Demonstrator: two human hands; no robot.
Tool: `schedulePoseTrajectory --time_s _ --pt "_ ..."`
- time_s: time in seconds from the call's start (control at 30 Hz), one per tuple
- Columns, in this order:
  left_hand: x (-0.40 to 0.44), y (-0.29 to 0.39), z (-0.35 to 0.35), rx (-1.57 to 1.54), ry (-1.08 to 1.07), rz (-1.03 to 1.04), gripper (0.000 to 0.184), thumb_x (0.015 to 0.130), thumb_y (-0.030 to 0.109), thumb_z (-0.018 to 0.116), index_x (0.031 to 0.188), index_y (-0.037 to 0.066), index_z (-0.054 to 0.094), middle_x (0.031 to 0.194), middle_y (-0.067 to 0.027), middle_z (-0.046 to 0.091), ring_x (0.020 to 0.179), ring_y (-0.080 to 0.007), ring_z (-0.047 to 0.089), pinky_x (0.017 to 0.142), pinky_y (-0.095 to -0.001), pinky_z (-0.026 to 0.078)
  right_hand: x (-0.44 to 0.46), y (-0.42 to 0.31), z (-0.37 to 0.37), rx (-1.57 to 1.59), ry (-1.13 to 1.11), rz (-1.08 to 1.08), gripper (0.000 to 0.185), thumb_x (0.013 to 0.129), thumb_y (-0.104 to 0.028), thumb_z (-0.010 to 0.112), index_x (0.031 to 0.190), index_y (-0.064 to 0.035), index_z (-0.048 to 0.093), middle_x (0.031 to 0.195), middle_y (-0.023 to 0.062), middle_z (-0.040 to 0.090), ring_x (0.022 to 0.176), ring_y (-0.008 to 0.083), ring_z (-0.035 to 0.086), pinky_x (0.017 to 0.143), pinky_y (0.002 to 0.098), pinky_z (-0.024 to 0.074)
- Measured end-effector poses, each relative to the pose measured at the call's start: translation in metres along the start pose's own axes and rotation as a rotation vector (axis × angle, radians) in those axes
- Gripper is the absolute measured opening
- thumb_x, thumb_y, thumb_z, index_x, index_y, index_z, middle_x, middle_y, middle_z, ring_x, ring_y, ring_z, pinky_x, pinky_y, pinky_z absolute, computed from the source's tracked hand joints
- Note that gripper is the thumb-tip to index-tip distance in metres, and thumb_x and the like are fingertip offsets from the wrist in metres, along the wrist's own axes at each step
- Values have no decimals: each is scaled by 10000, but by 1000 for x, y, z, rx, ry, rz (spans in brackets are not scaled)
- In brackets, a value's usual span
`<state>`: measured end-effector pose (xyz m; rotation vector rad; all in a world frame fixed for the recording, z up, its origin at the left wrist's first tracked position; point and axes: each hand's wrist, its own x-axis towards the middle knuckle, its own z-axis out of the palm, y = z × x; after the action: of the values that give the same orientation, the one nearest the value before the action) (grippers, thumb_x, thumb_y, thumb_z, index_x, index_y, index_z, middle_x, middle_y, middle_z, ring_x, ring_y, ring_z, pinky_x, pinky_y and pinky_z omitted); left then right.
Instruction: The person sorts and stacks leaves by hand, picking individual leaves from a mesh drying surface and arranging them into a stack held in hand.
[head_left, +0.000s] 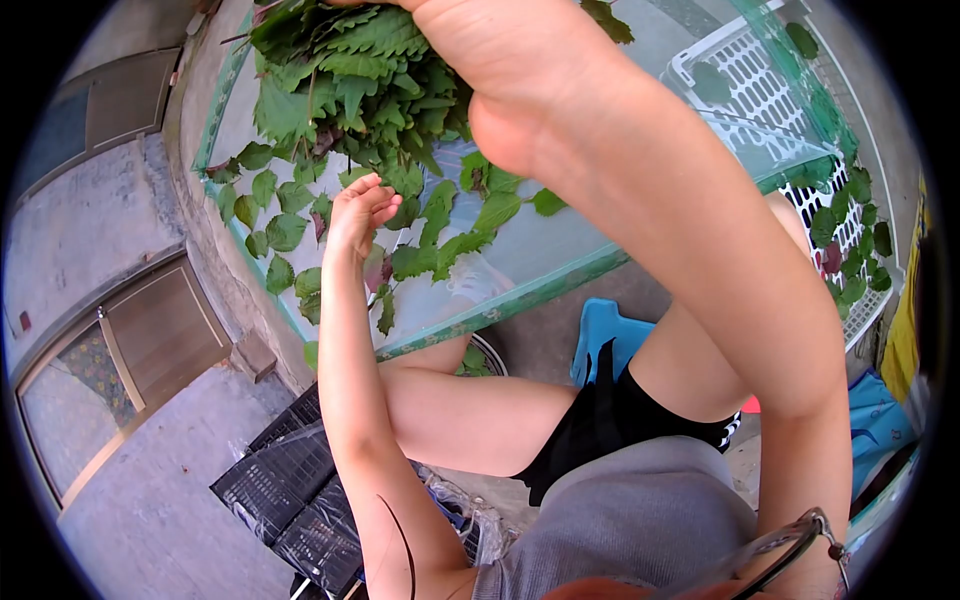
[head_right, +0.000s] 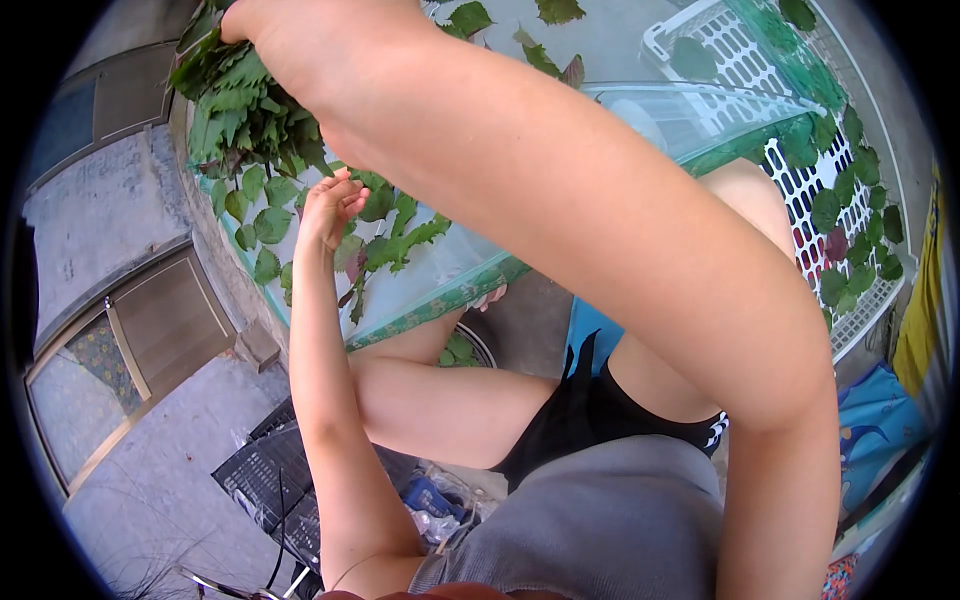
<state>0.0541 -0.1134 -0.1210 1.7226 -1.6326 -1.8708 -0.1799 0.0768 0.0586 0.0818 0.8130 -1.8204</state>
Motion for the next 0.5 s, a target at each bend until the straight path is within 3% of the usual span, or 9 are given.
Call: schedulePoseTrajectory --time_s 0.2,0.27,0.37,0.43,0.5 --pt "2 1 16 19 -15 3 75 855 43 643 904 9 598 813 -43 635 689 -132 640 570 -205 541 -2 1 -1 -12 24 42 250 832 -151 612 902 89 629 852 134 650 753 204 609 671 343 486" --pt "2 2 16 47 9 13 61 870 63 637 888 13 606 812 -41 632 679 -126 631 568 -200 533 4 10 -9 91 -93 -25 244 833 -144 611 898 90 630 847 132 650 743 201 609 658 344 487" --pt "1 13 15 -46 71 177 94 900 114 628 930 27 612 821 -35 637 630 -107 597 540 -198 495 5 3 -3 -11 -31 -7 225 832 -135 612 889 81 636 832 119 651 721 192 606 650 335 486" --pt "-25 33 25 -237 257 501 115 925 159 618 881 59 585 755 -2 592 561 -80 521 501 -204 430 2 -2 1 -44 -7 -12 202 831 -131 612 880 63 644 819 100 652 708 178 600 654 320 482" --pt "-59 64 39 -261 345 789 254 944 224 613 784 93 465 645 39 439 520 -53 402 461 -210 327 6 5 -2 -28 -22 -36 186 831 -130 612 873 47 651 811 85 653 700 166 597 658 308 479"
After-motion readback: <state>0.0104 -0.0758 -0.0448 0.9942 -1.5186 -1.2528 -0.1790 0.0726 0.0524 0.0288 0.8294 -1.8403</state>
